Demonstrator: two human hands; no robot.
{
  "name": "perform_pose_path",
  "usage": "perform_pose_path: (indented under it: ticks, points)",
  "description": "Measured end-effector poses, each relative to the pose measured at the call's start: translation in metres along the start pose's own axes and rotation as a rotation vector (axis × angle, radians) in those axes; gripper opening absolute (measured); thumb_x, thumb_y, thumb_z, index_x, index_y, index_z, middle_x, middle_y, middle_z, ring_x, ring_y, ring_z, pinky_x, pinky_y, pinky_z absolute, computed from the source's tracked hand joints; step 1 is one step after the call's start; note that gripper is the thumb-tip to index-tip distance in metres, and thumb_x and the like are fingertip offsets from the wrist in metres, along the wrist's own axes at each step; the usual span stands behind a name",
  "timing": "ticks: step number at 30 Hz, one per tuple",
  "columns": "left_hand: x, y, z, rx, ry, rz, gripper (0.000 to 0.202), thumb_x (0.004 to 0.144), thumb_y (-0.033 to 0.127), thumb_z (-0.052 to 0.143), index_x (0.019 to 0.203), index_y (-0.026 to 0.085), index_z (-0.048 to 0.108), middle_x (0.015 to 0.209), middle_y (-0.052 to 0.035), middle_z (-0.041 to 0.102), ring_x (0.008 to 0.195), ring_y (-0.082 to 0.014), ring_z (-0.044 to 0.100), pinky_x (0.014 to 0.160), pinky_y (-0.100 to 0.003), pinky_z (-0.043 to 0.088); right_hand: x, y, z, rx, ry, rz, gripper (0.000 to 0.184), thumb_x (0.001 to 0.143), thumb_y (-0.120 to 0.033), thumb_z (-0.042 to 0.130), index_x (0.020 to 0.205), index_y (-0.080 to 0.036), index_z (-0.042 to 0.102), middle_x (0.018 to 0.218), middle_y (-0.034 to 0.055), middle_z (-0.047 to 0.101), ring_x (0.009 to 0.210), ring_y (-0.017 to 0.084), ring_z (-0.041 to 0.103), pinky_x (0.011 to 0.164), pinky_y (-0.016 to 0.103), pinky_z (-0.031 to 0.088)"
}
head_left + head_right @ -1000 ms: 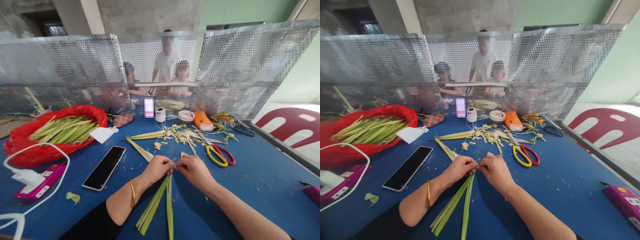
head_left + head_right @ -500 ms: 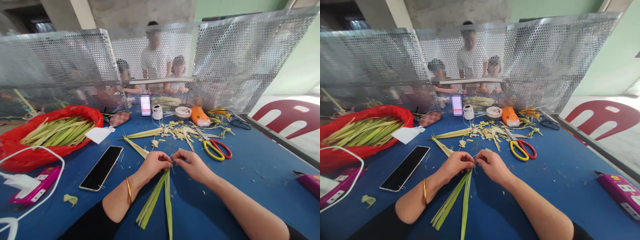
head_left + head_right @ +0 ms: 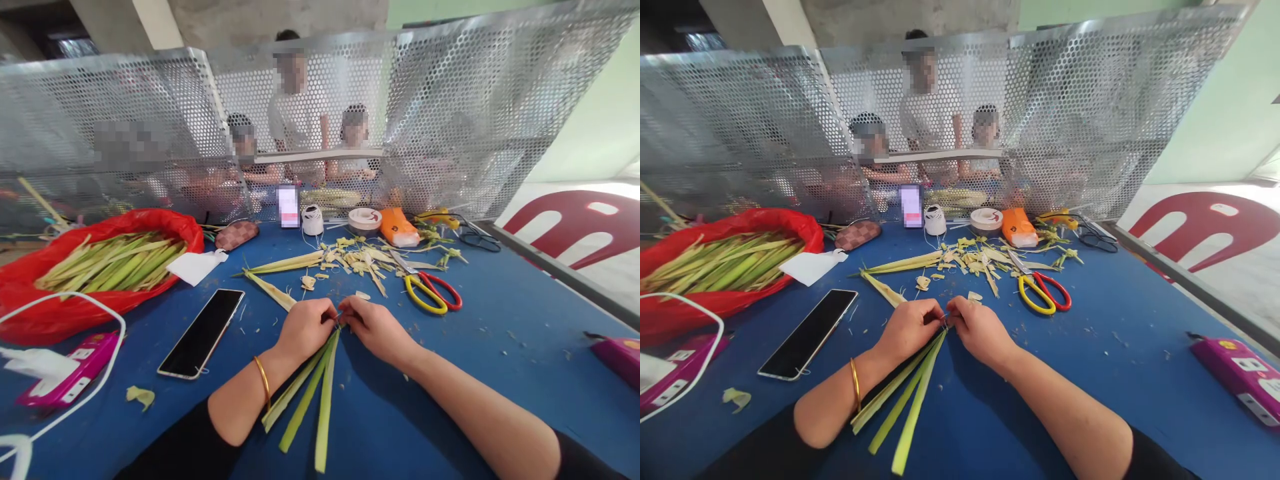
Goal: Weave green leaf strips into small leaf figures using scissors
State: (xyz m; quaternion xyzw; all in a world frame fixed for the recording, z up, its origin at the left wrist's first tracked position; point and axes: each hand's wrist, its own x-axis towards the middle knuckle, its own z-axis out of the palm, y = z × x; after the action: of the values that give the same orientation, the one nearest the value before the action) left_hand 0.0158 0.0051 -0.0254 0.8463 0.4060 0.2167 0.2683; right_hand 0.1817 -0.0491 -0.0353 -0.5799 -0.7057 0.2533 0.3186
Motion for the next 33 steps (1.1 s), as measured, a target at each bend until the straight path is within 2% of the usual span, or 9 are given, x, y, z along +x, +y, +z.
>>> perform_pose_path:
  ticks: [5,11,16,21,27,33]
  points:
    - [0.0,0.0,0.008,0.104,0.09,0.09,0.013,0.075,0.009,0.056,0.071,0.02,0.061,0.074,0.0006,0.067,0.073,-0.0156,0.06,0.067,-0.025,0.039,0.003,0.007,0.004,0.056,0.038,0.058,0.018,0.08,-0.01,0.052,0.092,-0.022,0.056,0.08,0.001,0.07,0.071,0.017,0.065,0.066,0.027,0.047]
    - [0.0,0.002,0.012,0.016,0.152,0.057,0.011,0.075,0.011,0.061,0.07,0.021,0.059,0.074,0.0017,0.066,0.073,-0.015,0.06,0.068,-0.025,0.04,0.005,0.011,0.006,0.274,0.057,0.147,0.034,0.073,-0.007,0.056,0.103,-0.022,0.056,0.094,0.0016,0.07,0.061,0.012,0.064,0.062,0.027,0.052]
    - [0.0,0.001,0.014,-0.01,0.166,0.048,0.01,0.076,0.013,0.063,0.07,0.021,0.059,0.072,0.0017,0.066,0.072,-0.0149,0.06,0.067,-0.025,0.04,0.007,0.014,0.008,0.418,0.045,0.153,0.028,0.07,-0.008,0.056,0.094,-0.021,0.06,0.078,-0.001,0.068,0.06,0.013,0.063,0.06,0.027,0.053]
    - [0.001,0.0,0.013,-0.028,0.171,0.01,0.009,0.076,0.017,0.065,0.069,0.02,0.06,0.071,0.002,0.067,0.071,-0.0146,0.06,0.066,-0.024,0.04,0.009,0.017,0.007,0.466,0.08,0.171,0.023,0.074,-0.015,0.054,0.096,-0.019,0.057,0.078,-0.0008,0.065,0.056,0.011,0.062,0.059,0.026,0.053]
    - [0.002,-0.002,0.011,-0.086,0.165,-0.058,0.008,0.074,0.018,0.066,0.068,0.021,0.063,0.069,0.0026,0.068,0.066,-0.0136,0.06,0.064,-0.024,0.04,0.009,0.015,0.002,0.409,0.06,0.161,0.016,0.077,-0.019,0.055,0.091,-0.018,0.063,0.069,-0.0015,0.064,0.059,0.013,0.063,0.061,0.025,0.05]
    - [0.003,-0.002,0.011,-0.114,0.151,-0.099,0.007,0.073,0.022,0.067,0.067,0.021,0.064,0.066,0.0029,0.068,0.063,-0.0132,0.06,0.061,-0.024,0.039,0.004,0.009,-0.007,0.224,0.062,0.12,0.019,0.075,-0.01,0.051,0.077,-0.019,0.068,0.072,0.0002,0.063,0.06,0.013,0.06,0.061,0.025,0.044]
